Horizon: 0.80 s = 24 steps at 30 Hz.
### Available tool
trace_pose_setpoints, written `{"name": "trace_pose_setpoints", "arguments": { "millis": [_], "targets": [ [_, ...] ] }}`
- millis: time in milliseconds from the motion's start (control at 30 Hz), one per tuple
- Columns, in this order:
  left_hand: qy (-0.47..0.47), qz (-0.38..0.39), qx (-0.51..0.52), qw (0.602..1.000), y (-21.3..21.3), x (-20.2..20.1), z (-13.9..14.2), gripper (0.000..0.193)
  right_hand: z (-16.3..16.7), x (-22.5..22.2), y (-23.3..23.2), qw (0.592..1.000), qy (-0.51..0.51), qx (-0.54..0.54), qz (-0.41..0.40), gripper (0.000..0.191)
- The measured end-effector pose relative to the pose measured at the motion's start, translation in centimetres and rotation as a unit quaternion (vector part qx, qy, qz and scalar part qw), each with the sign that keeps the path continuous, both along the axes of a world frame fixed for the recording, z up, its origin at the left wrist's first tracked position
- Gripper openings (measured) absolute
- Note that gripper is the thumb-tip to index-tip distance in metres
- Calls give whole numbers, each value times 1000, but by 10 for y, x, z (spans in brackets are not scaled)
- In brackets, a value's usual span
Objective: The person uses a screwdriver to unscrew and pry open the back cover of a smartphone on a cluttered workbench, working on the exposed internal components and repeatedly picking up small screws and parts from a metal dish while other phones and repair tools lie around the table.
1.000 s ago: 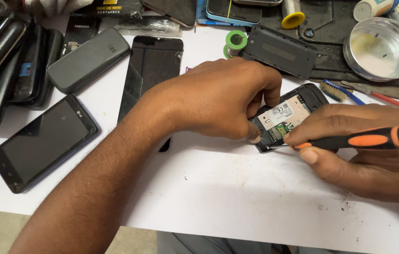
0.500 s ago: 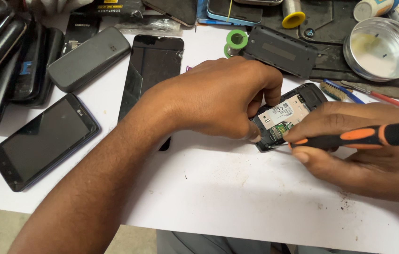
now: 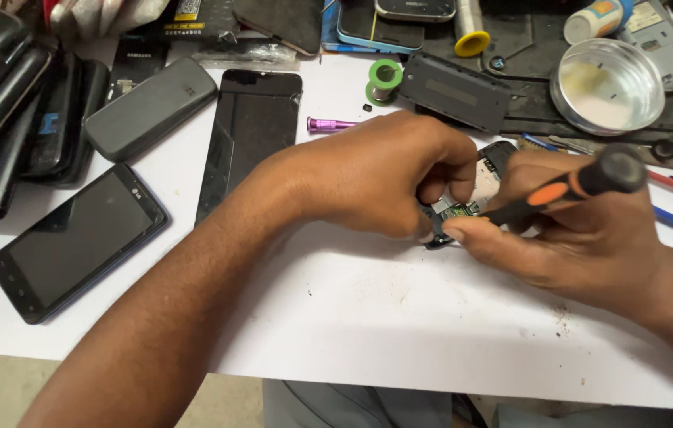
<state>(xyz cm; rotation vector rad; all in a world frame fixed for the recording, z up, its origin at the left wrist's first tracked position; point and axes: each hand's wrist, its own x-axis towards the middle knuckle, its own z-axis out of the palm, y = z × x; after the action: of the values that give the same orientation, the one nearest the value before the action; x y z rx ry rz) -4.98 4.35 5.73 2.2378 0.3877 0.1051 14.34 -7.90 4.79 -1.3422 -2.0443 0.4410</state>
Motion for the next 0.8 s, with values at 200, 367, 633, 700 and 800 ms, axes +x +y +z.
{"name": "trace_pose_setpoints", "arguments": {
  "millis": [200,367,633,700,800],
  "targets": [
    [-121,12,15,992,1,1,-11,19,5,0,-4,994,-83,46,-58,41],
    [-113,-4,-12,994,-2,4,-12,14,1,-3,-8,997,7,46,-56,39],
    [-137,0,-24,990,-7,10,-14,10,36,-10,-11,984,-84,-91,-131,25],
    [-156,-9,-26,987,-8,10,-16,16,55,-2,-16,976,-132,-85,-150,51],
    [-132,4,-42,990,-9,11,-16,15,70,5,-9,971,-199,-85,-105,37]
  ]
}}
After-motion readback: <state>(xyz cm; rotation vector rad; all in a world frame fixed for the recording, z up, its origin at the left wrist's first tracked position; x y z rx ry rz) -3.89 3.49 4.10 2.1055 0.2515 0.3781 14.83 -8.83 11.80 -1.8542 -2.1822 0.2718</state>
